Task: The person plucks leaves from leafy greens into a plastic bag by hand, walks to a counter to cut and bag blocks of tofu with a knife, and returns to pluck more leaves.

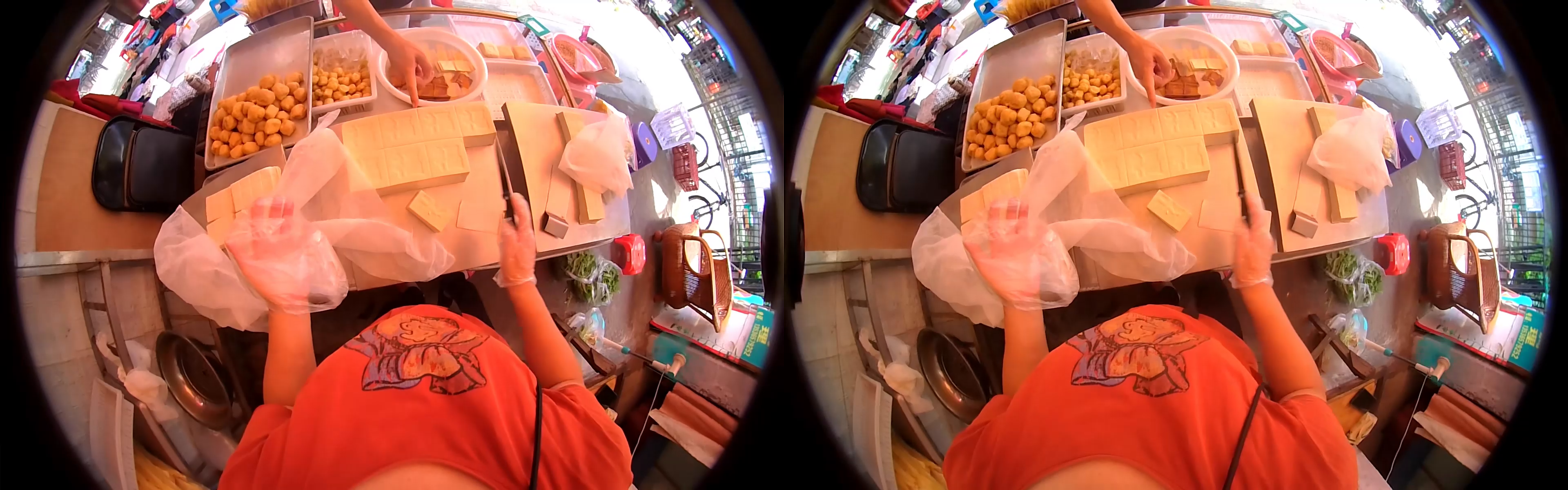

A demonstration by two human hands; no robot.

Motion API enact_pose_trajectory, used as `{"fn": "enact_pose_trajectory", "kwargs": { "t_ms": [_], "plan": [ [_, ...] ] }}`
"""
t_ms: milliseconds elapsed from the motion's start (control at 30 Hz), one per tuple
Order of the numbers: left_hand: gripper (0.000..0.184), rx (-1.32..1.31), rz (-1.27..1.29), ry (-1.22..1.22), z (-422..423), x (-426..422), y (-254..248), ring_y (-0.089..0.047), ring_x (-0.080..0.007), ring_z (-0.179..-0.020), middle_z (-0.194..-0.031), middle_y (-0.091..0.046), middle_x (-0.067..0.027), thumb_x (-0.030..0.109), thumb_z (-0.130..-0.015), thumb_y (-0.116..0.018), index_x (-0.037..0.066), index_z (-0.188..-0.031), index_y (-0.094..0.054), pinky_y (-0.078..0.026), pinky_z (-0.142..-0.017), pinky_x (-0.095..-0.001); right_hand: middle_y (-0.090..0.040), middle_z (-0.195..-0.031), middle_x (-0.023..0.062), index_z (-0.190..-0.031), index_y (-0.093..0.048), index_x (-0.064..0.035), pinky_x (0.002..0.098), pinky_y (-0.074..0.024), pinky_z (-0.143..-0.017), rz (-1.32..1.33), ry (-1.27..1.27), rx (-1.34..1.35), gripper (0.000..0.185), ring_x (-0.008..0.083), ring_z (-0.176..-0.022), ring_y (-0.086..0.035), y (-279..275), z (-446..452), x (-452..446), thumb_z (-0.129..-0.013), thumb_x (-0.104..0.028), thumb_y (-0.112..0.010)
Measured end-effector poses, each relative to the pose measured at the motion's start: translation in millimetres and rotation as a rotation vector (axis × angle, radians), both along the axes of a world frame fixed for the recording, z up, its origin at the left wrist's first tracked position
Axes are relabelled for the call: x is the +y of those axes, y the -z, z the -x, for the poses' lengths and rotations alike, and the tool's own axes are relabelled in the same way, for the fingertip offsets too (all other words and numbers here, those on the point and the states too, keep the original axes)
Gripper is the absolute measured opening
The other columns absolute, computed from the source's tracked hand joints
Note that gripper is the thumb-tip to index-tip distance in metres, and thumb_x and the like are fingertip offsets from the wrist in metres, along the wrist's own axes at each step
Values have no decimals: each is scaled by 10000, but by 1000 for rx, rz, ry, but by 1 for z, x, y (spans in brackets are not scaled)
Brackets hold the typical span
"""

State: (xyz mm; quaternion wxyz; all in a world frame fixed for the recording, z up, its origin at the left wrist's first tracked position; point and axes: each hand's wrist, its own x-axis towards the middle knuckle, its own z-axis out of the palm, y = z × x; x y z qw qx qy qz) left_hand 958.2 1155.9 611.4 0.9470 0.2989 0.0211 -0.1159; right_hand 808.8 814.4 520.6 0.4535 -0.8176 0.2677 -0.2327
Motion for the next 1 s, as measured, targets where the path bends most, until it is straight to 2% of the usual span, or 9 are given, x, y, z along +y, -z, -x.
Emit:
{"fn": "enact_pose_trajectory", "kwargs": {
  "t_ms": [33, 67, 100, 200, 300, 600, 800, 1000],
  "plan": [
    [720, -10, -12, 6, -2, 0, 2, -379, -284, -1205, -1255, -462, -110, 651, -800, -464, 120, -1285, -445, -293, -983, -507, -564, -726, 95, -1347, -412, -195, 304, -408, -513, 126, -17, 88, 513, 179, -520, -476, -6, -6, 12, -856, -54, -464],
    [721, -5, -16, 6, -3, -1, 4, -378, -284, -1207, -1258, -461, -111, 649, -802, -459, 115, -1286, -444, -296, -982, -504, -582, -737, 167, -1353, -404, -226, 363, -438, -543, 127, -28, 221, 524, 247, -544, -531, -24, -11, 27, -859, -65, -473],
    [721, 1, -20, 7, -3, -3, 6, -376, -284, -1209, -1262, -460, -112, 648, -805, -455, 111, -1286, -443, -299, -980, -502, -549, -708, 251, -1342, -404, -265, 456, -443, -582, 169, -52, 476, 509, 357, -629, -585, -37, -18, 38, -867, -97, -476],
    [718, 43, -26, -22, -3, -11, 7, -376, -286, -1214, -1273, -456, -115, 637, -809, -459, 95, -1281, -445, -314, -970, -498, -576, -631, 173, -1354, -375, -160, 483, -461, -576, 475, -234, 620, 521, 355, -593, -585, -33, -38, 58, -846, -89, -465],
    [714, 53, -7, 7, -1, -17, 4, -379, -289, -1215, -1280, -454, -116, 624, -811, -471, 82, -1274, -449, -330, -960, -498, -598, -669, 187, -1361, -373, -175, 481, -470, -569, 491, -267, 565, 531, 365, -615, -597, -20, -51, 70, -842, -103, -455],
    [699, 84, -40, 30, -2, -16, 7, -391, -290, -1207, -1264, -460, -123, 613, -811, -484, 79, -1261, -455, -345, -944, -507, -623, -720, 186, -1342, -393, -221, 499, -483, -591, 467, -246, 671, 492, 367, -672, -624, -17, -57, 84, -859, -143, -442],
    [683, 81, -14, 51, -6, -11, 17, -389, -292, -1215, -1270, -460, -120, 611, -812, -485, 87, -1249, -462, -340, -948, -515, -627, -728, 186, -1328, -403, -205, 506, -482, -598, 468, -273, 712, 465, 372, -672, -624, -24, -61, 87, -867, -158, -432],
    [688, 95, -10, 52, -6, -14, 14, -382, -293, -1223, -1278, -457, -121, 614, -815, -480, 89, -1258, -456, -329, -961, -525, -630, -763, 203, -1341, -385, -240, 508, -484, -613, 417, -262, 747, 449, 383, -697, -628, -30, -61, 88, -897, -183, -404]
  ]
}}
